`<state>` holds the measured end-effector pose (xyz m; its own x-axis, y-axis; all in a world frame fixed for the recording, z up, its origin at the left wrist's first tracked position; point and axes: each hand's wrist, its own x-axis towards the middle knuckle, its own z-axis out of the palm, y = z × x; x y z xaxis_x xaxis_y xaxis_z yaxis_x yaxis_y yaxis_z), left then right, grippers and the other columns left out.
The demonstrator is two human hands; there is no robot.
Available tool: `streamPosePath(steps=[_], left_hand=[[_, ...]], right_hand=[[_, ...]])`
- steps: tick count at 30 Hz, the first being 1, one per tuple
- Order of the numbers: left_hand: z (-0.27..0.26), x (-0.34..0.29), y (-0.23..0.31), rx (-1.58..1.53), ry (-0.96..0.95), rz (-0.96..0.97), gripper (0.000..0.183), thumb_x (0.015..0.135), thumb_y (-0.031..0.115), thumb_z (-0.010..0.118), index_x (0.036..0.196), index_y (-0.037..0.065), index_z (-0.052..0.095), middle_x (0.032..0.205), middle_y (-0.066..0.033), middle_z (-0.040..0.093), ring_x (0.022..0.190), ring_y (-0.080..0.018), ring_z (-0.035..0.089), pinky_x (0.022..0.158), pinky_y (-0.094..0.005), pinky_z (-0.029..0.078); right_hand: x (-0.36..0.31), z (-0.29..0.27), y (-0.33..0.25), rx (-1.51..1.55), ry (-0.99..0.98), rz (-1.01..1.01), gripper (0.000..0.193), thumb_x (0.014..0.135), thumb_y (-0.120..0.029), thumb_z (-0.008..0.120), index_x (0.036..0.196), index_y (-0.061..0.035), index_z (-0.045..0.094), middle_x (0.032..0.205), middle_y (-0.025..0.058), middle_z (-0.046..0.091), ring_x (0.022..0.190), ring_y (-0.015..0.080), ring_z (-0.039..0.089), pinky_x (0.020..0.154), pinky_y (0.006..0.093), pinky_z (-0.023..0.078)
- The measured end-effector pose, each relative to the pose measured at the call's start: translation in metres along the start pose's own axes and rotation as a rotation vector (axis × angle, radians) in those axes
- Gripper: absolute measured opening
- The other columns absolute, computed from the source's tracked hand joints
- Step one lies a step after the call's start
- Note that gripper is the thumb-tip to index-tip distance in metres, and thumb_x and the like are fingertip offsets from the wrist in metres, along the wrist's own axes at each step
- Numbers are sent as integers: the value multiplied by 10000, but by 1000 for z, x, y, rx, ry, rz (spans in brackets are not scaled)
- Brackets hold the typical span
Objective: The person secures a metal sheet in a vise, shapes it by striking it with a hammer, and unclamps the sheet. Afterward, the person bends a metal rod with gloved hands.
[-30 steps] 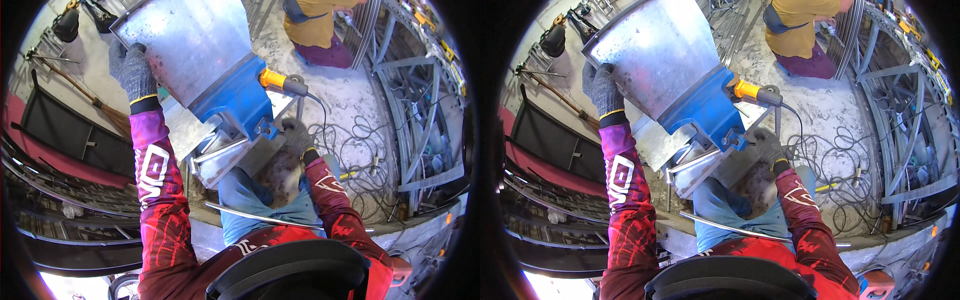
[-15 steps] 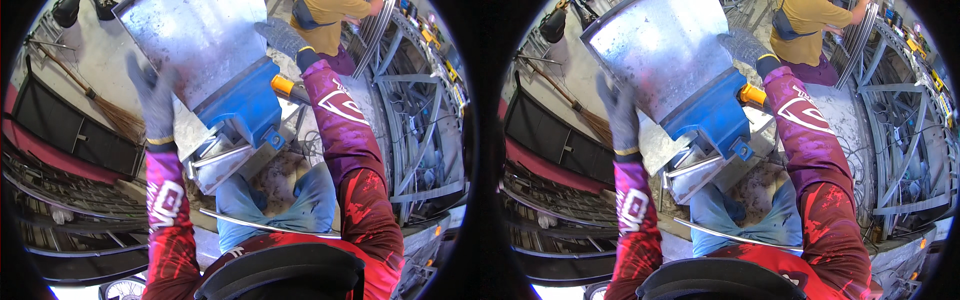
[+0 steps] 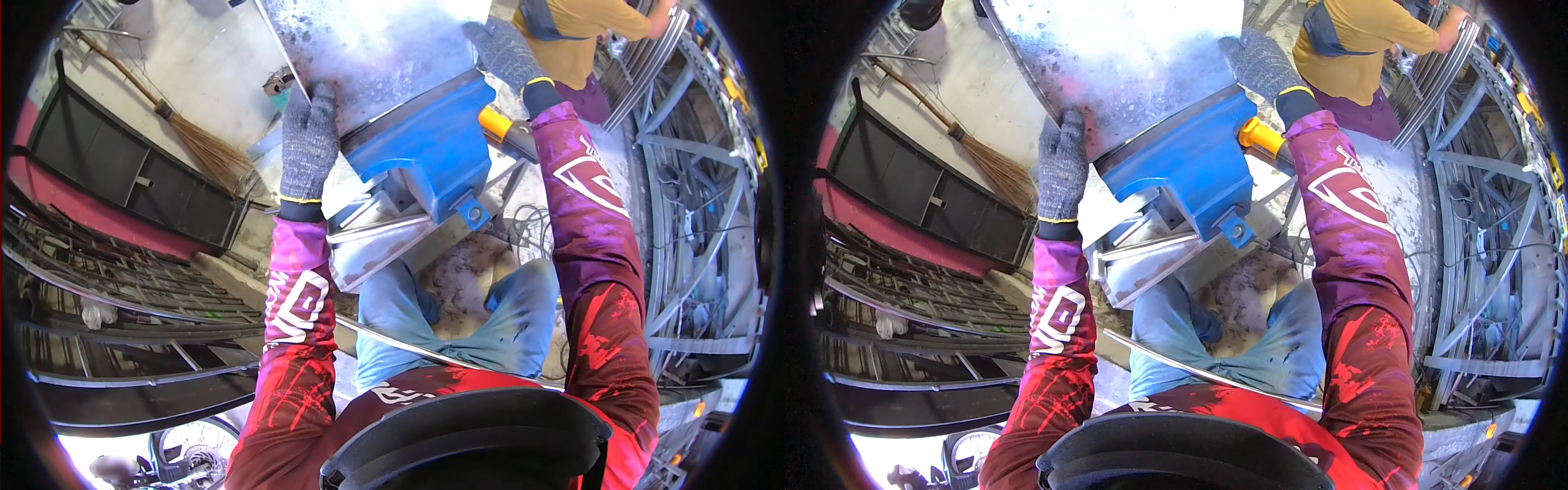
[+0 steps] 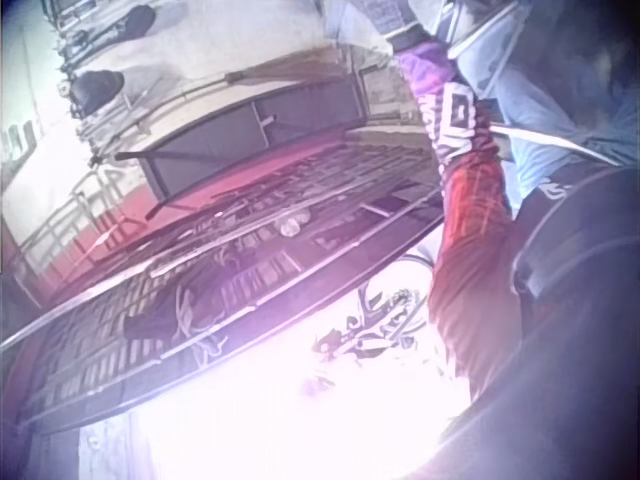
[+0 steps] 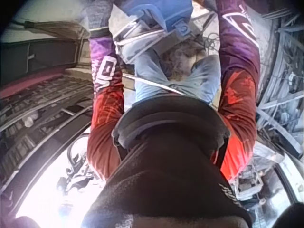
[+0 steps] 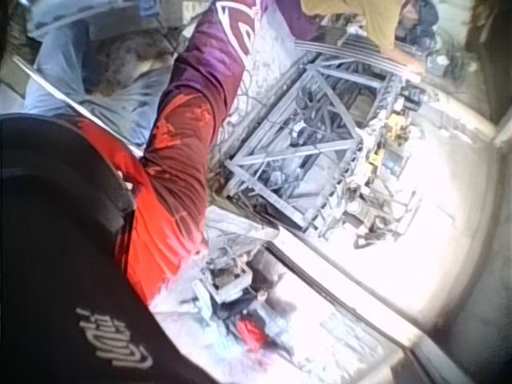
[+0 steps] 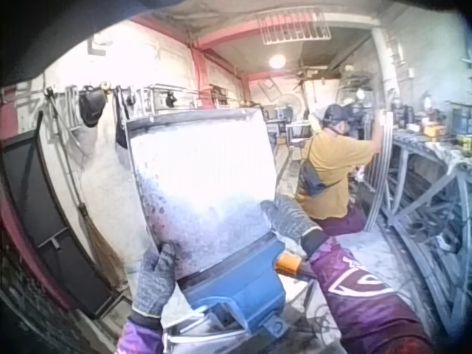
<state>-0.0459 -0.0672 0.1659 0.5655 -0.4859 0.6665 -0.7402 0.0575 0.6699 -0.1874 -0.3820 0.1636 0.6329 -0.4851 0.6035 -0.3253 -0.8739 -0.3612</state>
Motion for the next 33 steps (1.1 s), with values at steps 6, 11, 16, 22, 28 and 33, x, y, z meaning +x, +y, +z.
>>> streamPosePath(steps=[6, 11, 16, 22, 28, 33], left_hand=[[-9, 3, -7, -51, -169, -87, 312, 990, 257, 606, 1070, -34, 690, 919, -73, 699, 861, -187, 615, 800, -349, 489], [-10, -10, -10, -102, -147, -172, 220, 968, 156, 621, 1083, -28, 658, 963, -122, 703, 886, -208, 646, 808, -339, 508], [-3, -12, -18, -231, -72, -234, 227, 966, 148, 631, 1085, -45, 653, 976, -121, 697, 901, -195, 637, 811, -346, 508], [2, -10, -24, -240, -77, -254, 214, 971, 141, 631, 1083, -40, 654, 945, -93, 700, 868, -172, 634, 774, -332, 512], [-1, -13, -21, -160, -48, -227, 191, 971, 152, 642, 1038, -25, 673, 888, -64, 694, 798, -143, 621, 705, -310, 504], [6, -11, -25, -176, -53, -210, 245, 979, 215, 640, 1021, -20, 694, 856, -55, 687, 765, -139, 605, 677, -301, 487]], right_hand=[[-8, -10, -12, 188, -2, 101, 407, 960, -367, 611, 1112, 5, 676, 920, 203, 709, 850, 348, 683, 792, 429, 515], [-23, -17, -27, 489, -93, 180, 336, 943, -263, 608, 1157, -11, 667, 866, 135, 685, 751, 223, 632, 731, 386, 509], [-24, -16, -26, 434, -49, 132, 362, 950, -264, 616, 1180, 12, 653, 784, 74, 637, 693, 156, 566, 676, 335, 487], [-25, -17, -18, 413, -53, 135, 350, 952, -277, 609, 1204, -40, 660, 993, 159, 702, 858, 257, 670, 817, 389, 518], [-71, -6, 43, 708, 179, 337, 243, 893, -227, 622, 1010, -21, 675, 844, 147, 674, 775, 221, 662, 721, 334, 513], [-169, 30, 118, 70, 70, 535, 257, 875, -215, 656, 1035, -15, 681, 932, 154, 716, 890, 262, 687, 820, 374, 533]])
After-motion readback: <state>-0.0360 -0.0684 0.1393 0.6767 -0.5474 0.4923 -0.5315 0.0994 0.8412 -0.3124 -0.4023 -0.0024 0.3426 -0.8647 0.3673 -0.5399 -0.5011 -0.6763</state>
